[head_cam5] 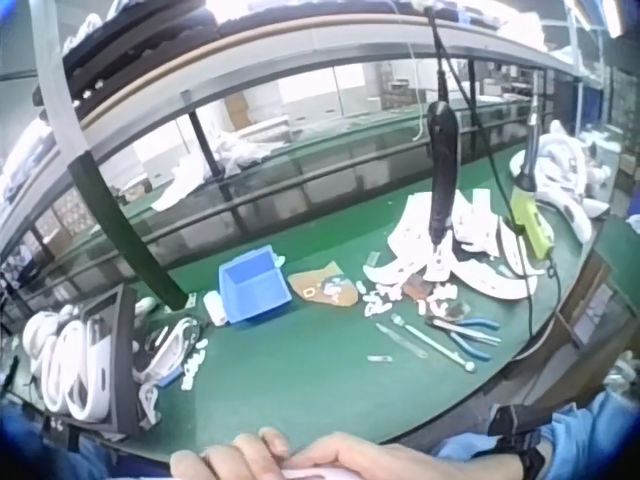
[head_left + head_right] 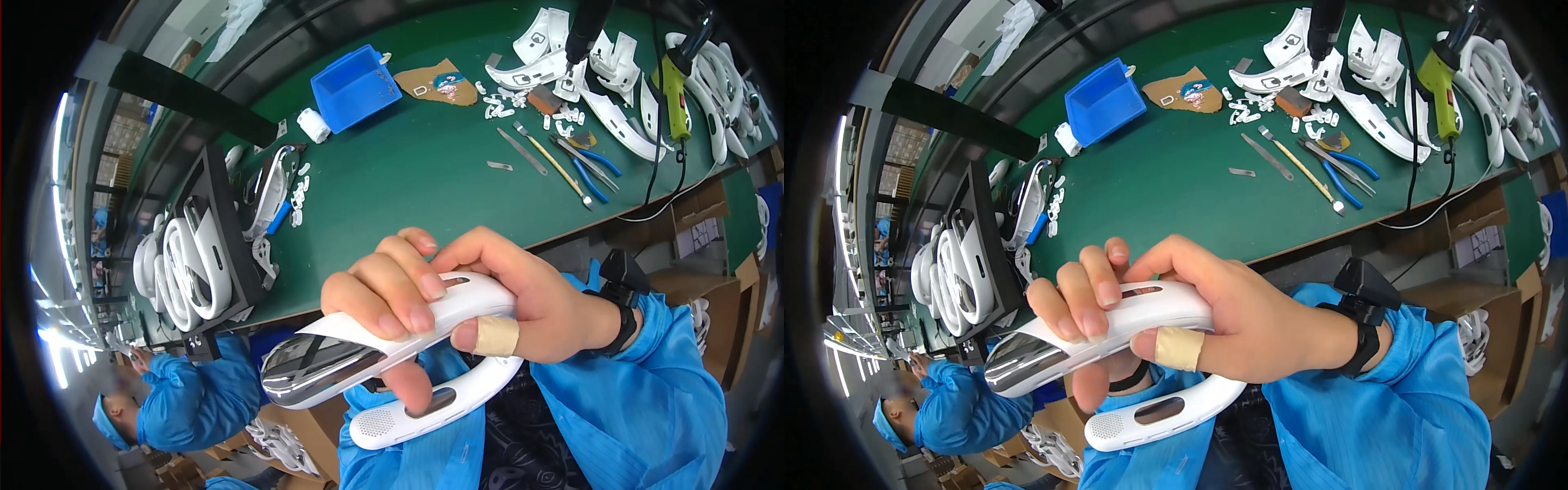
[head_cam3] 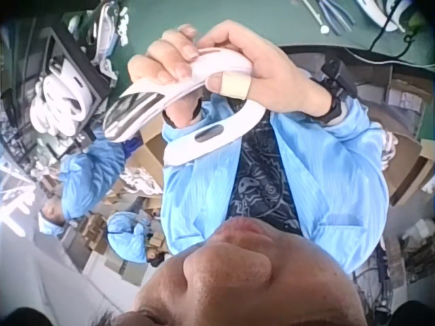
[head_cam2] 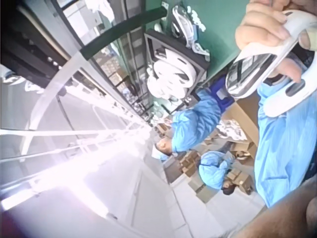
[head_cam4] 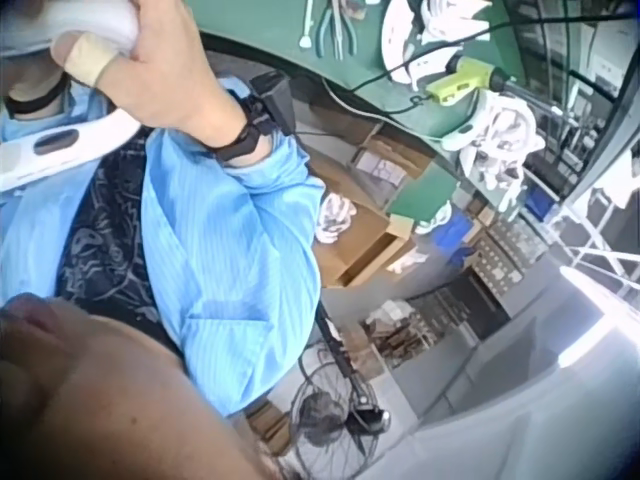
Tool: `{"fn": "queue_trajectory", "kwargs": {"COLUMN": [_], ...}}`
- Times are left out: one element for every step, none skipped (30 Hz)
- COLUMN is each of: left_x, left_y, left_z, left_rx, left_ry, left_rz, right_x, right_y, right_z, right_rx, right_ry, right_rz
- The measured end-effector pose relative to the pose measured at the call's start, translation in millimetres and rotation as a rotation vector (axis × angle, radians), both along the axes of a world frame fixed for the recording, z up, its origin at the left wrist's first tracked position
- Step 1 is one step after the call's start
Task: Assembling the outer casing and internal components of a white and silver portable neck massager.
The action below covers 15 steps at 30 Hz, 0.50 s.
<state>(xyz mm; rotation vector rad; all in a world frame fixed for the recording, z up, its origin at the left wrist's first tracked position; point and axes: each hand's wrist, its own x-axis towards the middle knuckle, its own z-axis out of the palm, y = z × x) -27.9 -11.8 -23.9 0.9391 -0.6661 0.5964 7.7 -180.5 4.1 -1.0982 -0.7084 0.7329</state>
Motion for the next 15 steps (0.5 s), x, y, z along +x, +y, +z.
{"fn": "queue_trajectory", "kwargs": {"left_x": [3.3, 6.2, 8.3, 7.2, 5.7, 4.0, 3.7, 3.2, 3.2, 4.3, 4.4, 2.1, 3.2, 4.6, 5.2], "left_y": [-6.1, -10.9, -13.5, -15.1, -15.0, -13.9, -14.2, -13.9, -15.3, -18.6, -21.6, -23.9, -25.1, -25.3, -24.5], "left_z": [0.1, -0.4, -1.7, -3.1, -3.5, -1.5, 0.5, 1.8, 1.2, 0.1, -0.6, 0.4, -1.6, -4.4, -5.8], "left_rx": [-0.058, -0.117, -0.114, -0.135, -0.156, -0.153, -0.118, -0.084, -0.082, -0.115, -0.148, -0.177, -0.175, -0.184, -0.193], "left_ry": [-0.03, -0.06, -0.059, -0.062, -0.065, -0.061, -0.044, -0.026, -0.021, -0.031, -0.042, -0.018, -0.015, -0.032, -0.05], "left_rz": [-0.028, -0.057, -0.057, -0.059, -0.061, -0.051, -0.028, -0.004, 0.001, 0.014, 0.029, 0.053, 0.051, 0.046, 0.042], "right_x": [-0.3, 0.3, 1.1, 0.6, 0.4, 0.5, 0.8, 1.1, 1.7, 2.5, 3.3, 4.0, 4.2, 3.8, 3.1], "right_y": [0.6, 0.7, 0.4, 0.6, 0.9, 1.1, 0.1, -1.4, -3.0, -3.4, -2.8, -1.8, -1.5, -0.9, 0.0], "right_z": [0.1, 0.3, 0.5, 1.1, 1.9, 3.0, 3.4, 5.2, 8.0, 9.4, 9.1, 8.7, 8.0, 6.6, 4.7], "right_rx": [0.031, 0.033, 0.032, 0.032, 0.035, 0.01, -0.018, -0.017, -0.04, -0.061, -0.058, -0.061, -0.064, -0.062, -0.044], "right_ry": [0.003, 0.005, -0.002, -0.007, -0.002, 0.01, 0.023, 0.028, 0.0, -0.03, -0.028, -0.002, 0.023, 0.025, 0.047], "right_rz": [-0.019, -0.019, -0.031, -0.034, -0.025, -0.016, -0.016, -0.013, -0.01, -0.006, 0.0, 0.009, 0.006, 0.004, -0.001]}}
